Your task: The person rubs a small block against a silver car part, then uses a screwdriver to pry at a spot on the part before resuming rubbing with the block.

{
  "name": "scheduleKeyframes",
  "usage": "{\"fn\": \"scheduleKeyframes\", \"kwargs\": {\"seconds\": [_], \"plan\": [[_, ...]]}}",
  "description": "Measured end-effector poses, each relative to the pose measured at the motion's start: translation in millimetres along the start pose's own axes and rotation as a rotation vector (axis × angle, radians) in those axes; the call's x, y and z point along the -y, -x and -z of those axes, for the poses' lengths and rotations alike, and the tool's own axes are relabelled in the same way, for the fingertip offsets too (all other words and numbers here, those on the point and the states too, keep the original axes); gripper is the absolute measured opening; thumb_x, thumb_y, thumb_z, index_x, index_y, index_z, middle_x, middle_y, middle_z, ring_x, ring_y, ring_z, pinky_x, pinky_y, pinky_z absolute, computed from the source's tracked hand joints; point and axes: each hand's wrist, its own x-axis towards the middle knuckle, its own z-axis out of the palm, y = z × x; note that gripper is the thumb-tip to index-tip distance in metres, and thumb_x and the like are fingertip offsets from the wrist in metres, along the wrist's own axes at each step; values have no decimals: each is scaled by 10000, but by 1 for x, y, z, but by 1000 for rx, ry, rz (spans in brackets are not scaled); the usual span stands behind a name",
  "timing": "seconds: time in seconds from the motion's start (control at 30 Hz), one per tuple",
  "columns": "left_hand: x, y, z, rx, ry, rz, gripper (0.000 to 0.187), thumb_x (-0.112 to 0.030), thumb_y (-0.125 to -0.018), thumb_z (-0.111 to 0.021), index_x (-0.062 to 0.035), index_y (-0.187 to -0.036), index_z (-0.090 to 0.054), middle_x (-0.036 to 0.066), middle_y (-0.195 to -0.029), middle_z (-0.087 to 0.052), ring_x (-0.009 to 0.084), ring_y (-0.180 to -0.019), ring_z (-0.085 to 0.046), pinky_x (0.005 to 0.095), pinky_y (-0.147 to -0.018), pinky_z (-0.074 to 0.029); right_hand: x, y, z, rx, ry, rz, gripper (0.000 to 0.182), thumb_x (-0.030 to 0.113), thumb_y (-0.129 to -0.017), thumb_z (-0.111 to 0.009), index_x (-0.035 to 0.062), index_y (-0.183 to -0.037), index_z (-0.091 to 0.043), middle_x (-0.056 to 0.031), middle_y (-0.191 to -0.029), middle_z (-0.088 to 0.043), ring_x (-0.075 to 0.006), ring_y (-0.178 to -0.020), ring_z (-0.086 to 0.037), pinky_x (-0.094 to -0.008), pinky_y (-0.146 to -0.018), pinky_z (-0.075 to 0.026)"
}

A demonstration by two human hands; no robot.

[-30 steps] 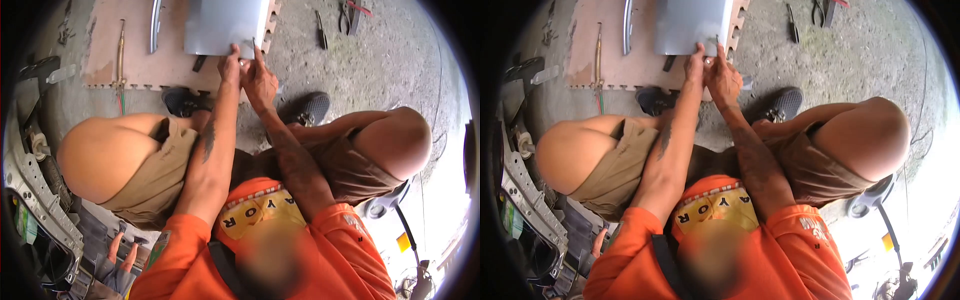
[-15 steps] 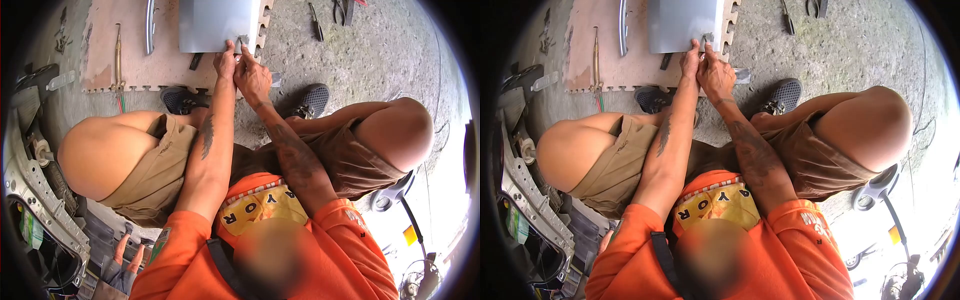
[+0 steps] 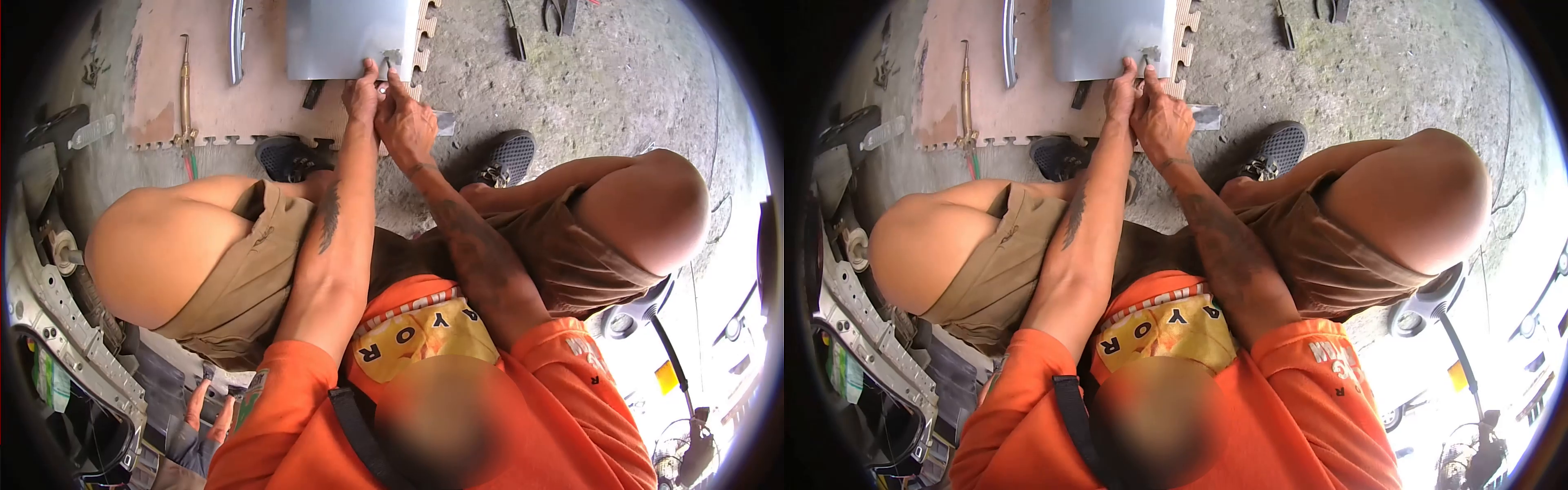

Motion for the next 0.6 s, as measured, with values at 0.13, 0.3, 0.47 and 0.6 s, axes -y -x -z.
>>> {"fn": "scheduleKeyframes", "kwargs": {"seconds": [0.13,0.3,0.47,0.6], "plan": [[8,-9,10,37,-100,-87,386,-349,-952,-685,18,-1071,-706,77,-992,-704,131,-780,-608,277,-616,-507,2,4,-4,-51,-20,-7,407,291,-929,-559,211,-1316,-658,-217,-800,-708,-410,-732,-692,-486,-729,-529],[6,2,7,16,-7,-24,410,-353,-943,-697,15,-1120,-680,73,-999,-698,144,-720,-615,270,-599,-500,-9,0,-13,-89,-10,57,447,290,-922,-558,213,-1360,-604,-206,-766,-702,-430,-730,-688,-519,-678,-531],[-1,-1,-1,-31,-39,30,399,-310,-932,-722,-24,-1196,-635,98,-986,-685,172,-722,-623,303,-592,-548,-12,-9,-9,-128,-166,93,475,223,-869,-605,182,-1343,-613,-185,-745,-701,-394,-682,-695,-481,-672,-555],[-7,9,-16,-89,316,120,346,-237,-941,-697,-81,-1216,-558,138,-1096,-675,363,-838,-714,443,-583,-642,-27,-38,23,-408,28,-51,433,216,-942,-588,221,-1375,-577,-144,-750,-724,-317,-558,-680,-399,-581,-561]]}}
